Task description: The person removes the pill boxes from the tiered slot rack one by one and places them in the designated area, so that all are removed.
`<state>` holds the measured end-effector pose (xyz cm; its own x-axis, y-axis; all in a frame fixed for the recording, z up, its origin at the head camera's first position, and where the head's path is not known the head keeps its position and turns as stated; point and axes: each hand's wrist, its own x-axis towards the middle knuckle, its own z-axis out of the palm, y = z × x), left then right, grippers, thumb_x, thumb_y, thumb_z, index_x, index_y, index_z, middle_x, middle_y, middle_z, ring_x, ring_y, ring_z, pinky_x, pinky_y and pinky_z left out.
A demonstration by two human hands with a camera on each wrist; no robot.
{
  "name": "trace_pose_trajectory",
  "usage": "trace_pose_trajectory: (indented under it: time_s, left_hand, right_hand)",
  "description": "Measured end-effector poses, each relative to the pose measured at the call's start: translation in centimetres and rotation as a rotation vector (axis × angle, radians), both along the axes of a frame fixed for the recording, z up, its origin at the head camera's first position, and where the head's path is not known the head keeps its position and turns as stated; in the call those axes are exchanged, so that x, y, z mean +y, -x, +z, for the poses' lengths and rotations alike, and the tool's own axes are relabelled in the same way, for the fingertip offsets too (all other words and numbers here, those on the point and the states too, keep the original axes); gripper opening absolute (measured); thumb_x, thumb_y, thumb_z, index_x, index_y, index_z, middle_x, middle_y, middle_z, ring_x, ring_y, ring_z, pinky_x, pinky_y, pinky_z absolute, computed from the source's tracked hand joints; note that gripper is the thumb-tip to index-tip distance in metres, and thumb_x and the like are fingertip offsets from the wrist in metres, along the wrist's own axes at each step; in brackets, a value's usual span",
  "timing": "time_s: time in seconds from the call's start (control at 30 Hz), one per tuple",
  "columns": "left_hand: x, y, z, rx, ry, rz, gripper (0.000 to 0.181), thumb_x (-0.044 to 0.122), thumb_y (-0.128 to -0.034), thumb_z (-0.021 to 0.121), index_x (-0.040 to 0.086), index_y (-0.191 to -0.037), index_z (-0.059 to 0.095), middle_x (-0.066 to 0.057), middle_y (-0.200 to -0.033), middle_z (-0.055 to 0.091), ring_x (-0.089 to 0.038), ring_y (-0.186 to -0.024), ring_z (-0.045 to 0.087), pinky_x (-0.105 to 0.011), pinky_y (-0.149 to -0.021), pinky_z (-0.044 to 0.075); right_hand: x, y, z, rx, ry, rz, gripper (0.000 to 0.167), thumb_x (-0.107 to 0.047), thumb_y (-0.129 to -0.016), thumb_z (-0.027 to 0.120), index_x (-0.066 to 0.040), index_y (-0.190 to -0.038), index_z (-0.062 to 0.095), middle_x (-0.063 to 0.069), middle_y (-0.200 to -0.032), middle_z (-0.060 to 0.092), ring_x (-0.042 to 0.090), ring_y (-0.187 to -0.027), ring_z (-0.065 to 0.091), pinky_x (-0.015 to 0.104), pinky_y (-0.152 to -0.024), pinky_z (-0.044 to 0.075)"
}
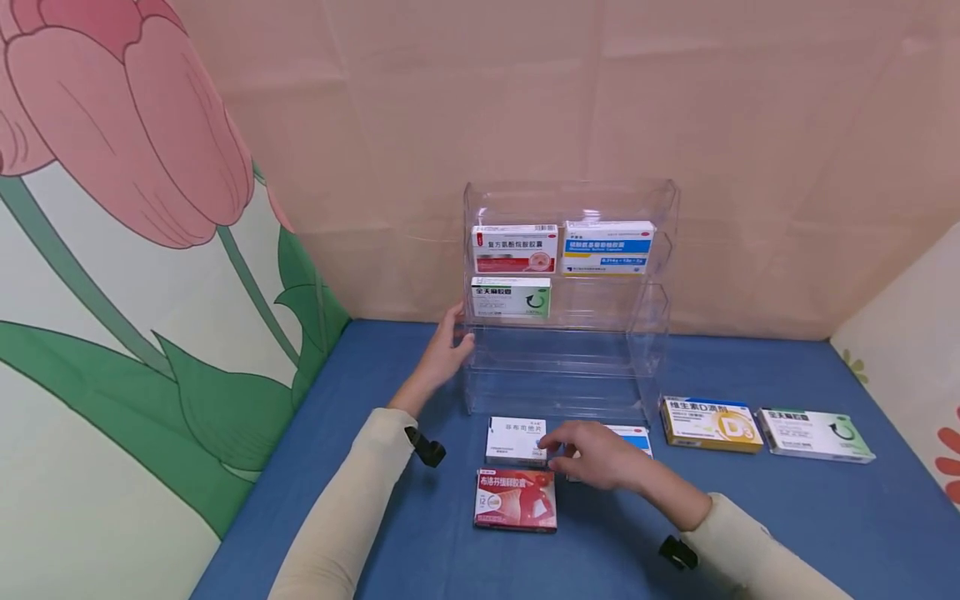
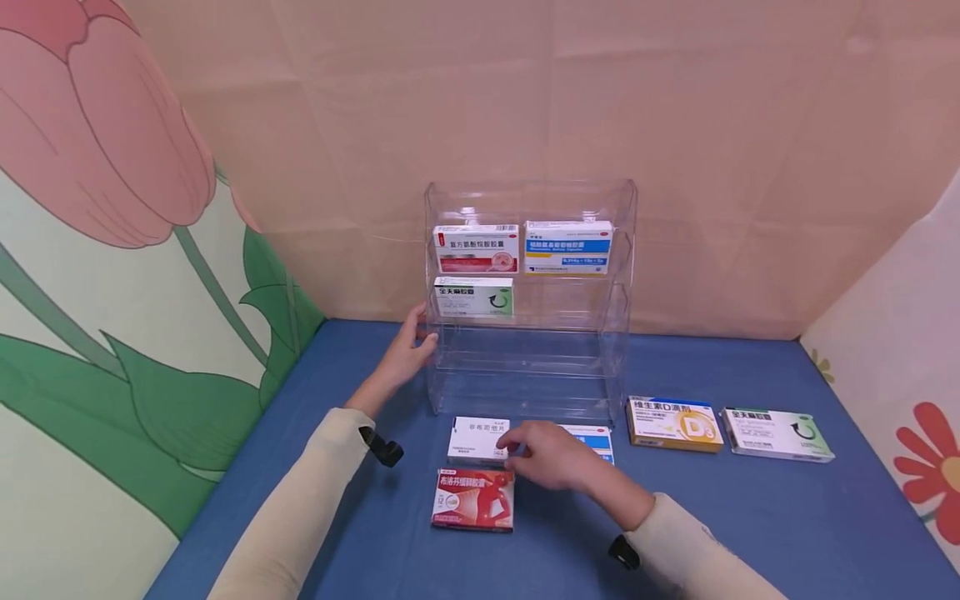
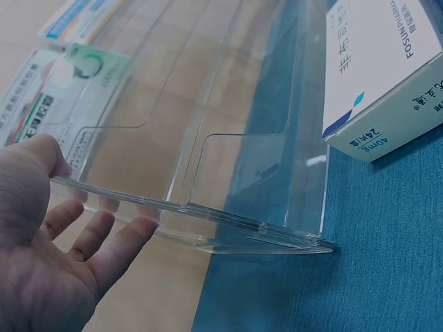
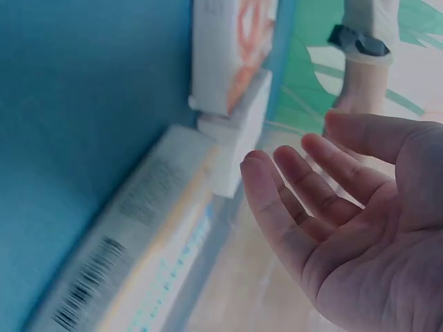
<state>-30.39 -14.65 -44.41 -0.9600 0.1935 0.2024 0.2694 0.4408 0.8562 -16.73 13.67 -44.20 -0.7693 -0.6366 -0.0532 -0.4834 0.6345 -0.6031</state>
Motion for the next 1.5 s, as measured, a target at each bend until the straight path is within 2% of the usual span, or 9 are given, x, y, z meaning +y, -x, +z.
trace_pose_trajectory:
  time_s: [0.23,0.43,0.63,0.8,1.13,1.27,1.5]
  left_hand:
    - [0.0,0.0,-0.1,0.001,-0.014,0.007,0.065,0.009,-0.1009,0.053,0.018,-0.159,0.025,-0.018,-0.15,0.041,-0.04,-0.129,0.052,-0.051,-0.088,0.057]
    - [0.1,0.0,-0.1,-0.013,-0.019,0.01,0.065,0.01,-0.1013,0.053,0.02,-0.159,0.024,-0.018,-0.152,0.04,-0.04,-0.13,0.051,-0.05,-0.085,0.058]
    - [0.2,0.0,0.0,-0.003,-0.026,0.007,0.066,0.01,-0.1007,0.053,0.018,-0.159,0.025,-0.019,-0.151,0.041,-0.04,-0.13,0.051,-0.048,-0.083,0.059]
    - [0.1,0.0,-0.1,0.021,-0.019,0.003,0.065,0.008,-0.1001,0.053,0.015,-0.159,0.025,-0.021,-0.151,0.041,-0.042,-0.129,0.052,-0.051,-0.088,0.056]
    - [0.1,-0.1,-0.1,0.008,-0.027,0.01,0.064,0.009,-0.1018,0.052,0.016,-0.159,0.024,-0.02,-0.151,0.041,-0.042,-0.132,0.05,-0.053,-0.093,0.054]
    - [0.1,0.0,-0.1,-0.007,-0.036,0.013,0.064,0.009,-0.1021,0.052,0.017,-0.159,0.024,-0.019,-0.152,0.04,-0.041,-0.133,0.049,-0.052,-0.09,0.056]
    - [0.1,-0.1,0.0,-0.026,-0.041,0.013,0.064,0.009,-0.1017,0.052,0.018,-0.159,0.024,-0.019,-0.151,0.04,-0.04,-0.132,0.05,-0.05,-0.085,0.058]
  right_hand:
    - [0.4,1.0,2.4,0.084,0.011,0.034,0.033,-0.016,-0.093,0.072,-0.006,-0.124,0.07,0.009,-0.117,0.07,0.015,-0.093,0.065,0.028,-0.076,0.055]
    - [0.8,2.0,4.1,0.12,0.025,0.007,0.03,-0.013,-0.094,0.07,-0.006,-0.123,0.07,0.009,-0.118,0.07,0.015,-0.094,0.066,0.025,-0.074,0.055]
    - [0.9,3.0,6.4,0.142,0.032,-0.053,0.033,-0.012,-0.094,0.07,-0.007,-0.127,0.068,0.009,-0.121,0.069,0.019,-0.098,0.068,0.033,-0.079,0.059]
    - [0.9,4.1,8.0,0.193,0.043,-0.095,0.037,-0.012,-0.095,0.069,-0.007,-0.131,0.065,0.011,-0.127,0.067,0.023,-0.103,0.067,0.038,-0.084,0.059]
    - [0.7,6.7,9.4,0.261,0.031,-0.143,0.041,-0.011,-0.093,0.071,-0.007,-0.133,0.065,0.014,-0.13,0.067,0.031,-0.108,0.068,0.045,-0.087,0.058]
    - [0.5,7.7,9.8,0.276,0.064,-0.149,0.043,-0.009,-0.093,0.071,-0.006,-0.134,0.064,0.015,-0.133,0.065,0.033,-0.11,0.067,0.048,-0.089,0.057]
    - [0.2,9.0,10.5,0.293,0.088,-0.207,0.045,-0.012,-0.093,0.071,-0.006,-0.137,0.062,0.017,-0.135,0.062,0.034,-0.114,0.066,0.049,-0.091,0.057]
